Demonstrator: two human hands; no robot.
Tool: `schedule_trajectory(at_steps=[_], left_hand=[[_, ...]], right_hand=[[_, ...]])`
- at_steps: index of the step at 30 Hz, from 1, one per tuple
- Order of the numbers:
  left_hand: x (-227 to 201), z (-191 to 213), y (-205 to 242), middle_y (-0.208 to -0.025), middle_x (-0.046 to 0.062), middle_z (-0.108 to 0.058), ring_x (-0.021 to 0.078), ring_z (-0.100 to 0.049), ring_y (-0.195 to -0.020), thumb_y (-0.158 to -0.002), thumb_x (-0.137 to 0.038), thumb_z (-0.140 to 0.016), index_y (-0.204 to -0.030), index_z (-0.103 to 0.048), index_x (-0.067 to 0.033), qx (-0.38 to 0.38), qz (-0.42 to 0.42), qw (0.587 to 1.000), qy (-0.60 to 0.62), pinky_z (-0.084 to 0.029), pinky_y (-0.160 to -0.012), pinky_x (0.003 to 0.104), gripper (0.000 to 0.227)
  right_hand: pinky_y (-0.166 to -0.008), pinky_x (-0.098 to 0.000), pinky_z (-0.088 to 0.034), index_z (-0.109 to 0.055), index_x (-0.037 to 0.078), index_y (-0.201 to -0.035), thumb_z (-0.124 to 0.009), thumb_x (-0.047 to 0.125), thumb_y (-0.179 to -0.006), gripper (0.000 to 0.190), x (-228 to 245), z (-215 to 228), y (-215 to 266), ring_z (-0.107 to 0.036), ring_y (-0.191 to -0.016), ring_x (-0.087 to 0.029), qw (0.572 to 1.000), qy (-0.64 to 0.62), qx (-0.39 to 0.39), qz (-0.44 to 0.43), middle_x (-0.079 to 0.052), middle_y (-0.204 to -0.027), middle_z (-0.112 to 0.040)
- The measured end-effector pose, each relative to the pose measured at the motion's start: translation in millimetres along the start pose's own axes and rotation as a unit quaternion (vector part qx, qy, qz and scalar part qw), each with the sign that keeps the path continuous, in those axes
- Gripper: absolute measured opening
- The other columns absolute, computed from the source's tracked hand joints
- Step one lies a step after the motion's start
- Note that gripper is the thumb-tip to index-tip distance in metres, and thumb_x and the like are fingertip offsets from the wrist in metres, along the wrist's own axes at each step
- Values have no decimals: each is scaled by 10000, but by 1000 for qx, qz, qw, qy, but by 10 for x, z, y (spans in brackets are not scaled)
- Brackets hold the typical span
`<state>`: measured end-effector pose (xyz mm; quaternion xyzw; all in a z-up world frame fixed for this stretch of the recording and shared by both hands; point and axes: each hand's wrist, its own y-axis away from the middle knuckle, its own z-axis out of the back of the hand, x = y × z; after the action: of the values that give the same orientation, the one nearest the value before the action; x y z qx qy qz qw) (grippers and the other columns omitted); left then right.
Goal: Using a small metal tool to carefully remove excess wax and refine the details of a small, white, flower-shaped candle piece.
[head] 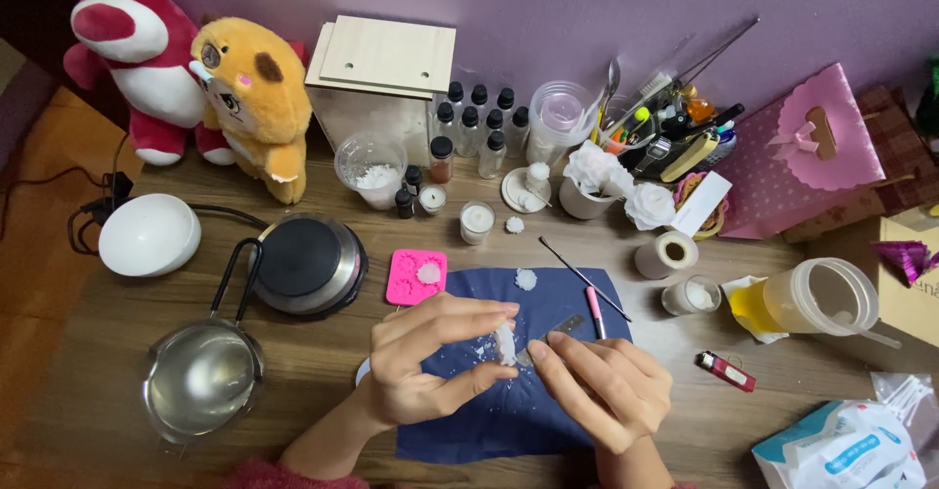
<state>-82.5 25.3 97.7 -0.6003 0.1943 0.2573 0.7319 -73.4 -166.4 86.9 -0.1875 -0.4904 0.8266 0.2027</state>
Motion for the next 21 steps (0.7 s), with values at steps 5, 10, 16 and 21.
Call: schedule_trajectory(at_steps=[5,10,16,21], left_hand=[[-1,9,-3,-1022,188,-671,249,-719,-835,-789,-116,-753,-995,-609,1,-9,-22,999,-22,-590,-722,271,278],[-2,22,-18,-1000,189,-670,252,-718,-820,-782,-90,-767,-965,-617,14,-24,-60,995,-78,-582,-682,285,258],[-17,5,-13,-1001,184,-674,231,-709,-791,-782,-93,-769,-966,-622,21,-20,-48,995,-88,-570,-671,275,262],[-7,-77,44,-964,145,-685,201,-700,-810,-767,-129,-775,-1020,-618,8,-47,8,998,-49,-585,-705,237,328]], right_hand=[[-448,-217,-397,-656,5,-886,-582,33,-860,83,-7,-37,35,-580,-503,-154,1000,-10,1,-10,-151,-808,-644],[-442,-229,-383,-654,8,-883,-546,83,-886,132,-25,-73,13,-496,-470,-153,999,-26,15,-30,-140,-798,-644],[-411,-217,-366,-660,19,-866,-592,64,-863,82,-55,-159,82,-459,-427,-135,1000,-10,-22,-14,-147,-783,-656],[-432,-213,-400,-647,-3,-900,-574,111,-882,136,-31,-181,137,-492,-453,-155,999,-20,-26,-24,-165,-794,-649]])
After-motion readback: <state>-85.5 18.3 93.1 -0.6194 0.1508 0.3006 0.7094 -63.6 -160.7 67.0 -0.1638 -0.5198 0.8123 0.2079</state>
